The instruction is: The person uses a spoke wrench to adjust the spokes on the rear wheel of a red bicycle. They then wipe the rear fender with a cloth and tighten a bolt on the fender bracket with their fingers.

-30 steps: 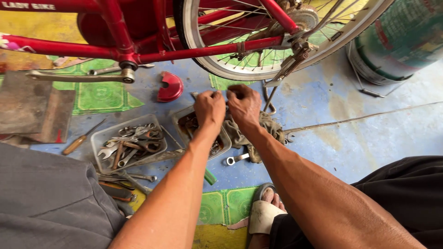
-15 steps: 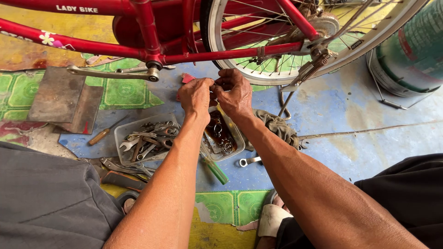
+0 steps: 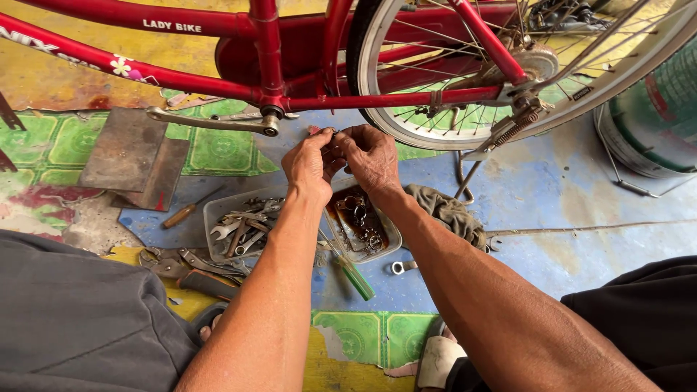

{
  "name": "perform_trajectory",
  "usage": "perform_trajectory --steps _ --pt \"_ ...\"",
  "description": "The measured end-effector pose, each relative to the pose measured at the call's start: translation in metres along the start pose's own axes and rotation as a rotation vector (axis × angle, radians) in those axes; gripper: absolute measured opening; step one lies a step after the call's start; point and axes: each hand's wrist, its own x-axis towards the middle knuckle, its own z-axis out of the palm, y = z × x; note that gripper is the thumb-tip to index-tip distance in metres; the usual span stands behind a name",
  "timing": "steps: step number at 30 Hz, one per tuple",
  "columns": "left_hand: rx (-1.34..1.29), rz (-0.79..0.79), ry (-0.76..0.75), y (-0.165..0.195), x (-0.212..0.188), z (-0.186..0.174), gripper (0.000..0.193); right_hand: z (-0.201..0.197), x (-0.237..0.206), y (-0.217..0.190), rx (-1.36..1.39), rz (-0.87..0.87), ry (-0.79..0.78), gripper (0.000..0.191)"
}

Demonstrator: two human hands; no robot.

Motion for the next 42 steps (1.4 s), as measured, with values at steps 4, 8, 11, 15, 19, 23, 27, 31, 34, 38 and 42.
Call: perform_trajectory --steps 4,8,11,15,19,23,27,31,34,38,42 --pt "-0.087 0.009 -0.019 0.0 0.003 -0.001 0.012 0.008 0.003 -0.002 -0.087 -0.062 0.039 0.026" --pt "-0.098 -0.011 0.003 0.002 0.006 -0.005 0.013 0.013 0.009 0.003 -0.05 -0.178 0.015 0.025" --pt "-0.126 -0.02 0.0 0.003 0.006 -0.008 0.013 0.016 0.012 0.005 0.065 -0.116 -0.009 0.032" --pt "-0.138 -0.027 0.008 0.003 0.006 -0.007 0.013 0.017 0.01 0.004 0.108 -0.044 -0.011 0.026" --pt "-0.139 -0.033 0.013 0.002 0.005 -0.006 0.014 0.017 0.008 0.004 0.025 -0.029 0.011 0.023" --pt "-0.139 -0.053 -0.038 0.002 0.005 -0.005 0.014 0.017 0.01 0.007 -0.012 -0.08 0.035 0.021" --pt "-0.131 -0.052 -0.046 0.003 0.005 -0.006 0.016 0.017 0.012 0.009 0.03 -0.122 0.024 0.023" --pt "-0.141 -0.057 -0.058 0.002 0.007 -0.007 0.015 0.018 0.011 0.01 -0.002 -0.14 0.04 0.024" --pt "-0.086 -0.067 -0.074 0.001 0.009 -0.008 0.016 0.019 0.012 0.009 0.007 -0.18 0.047 0.024" --pt "-0.089 -0.125 -0.087 0.001 0.012 -0.009 0.013 0.017 0.009 0.006 -0.022 -0.151 0.033 0.023" --pt "-0.052 -0.191 -0.091 -0.004 0.015 -0.011 0.015 0.015 0.006 0.006 -0.015 -0.118 0.026 0.021"
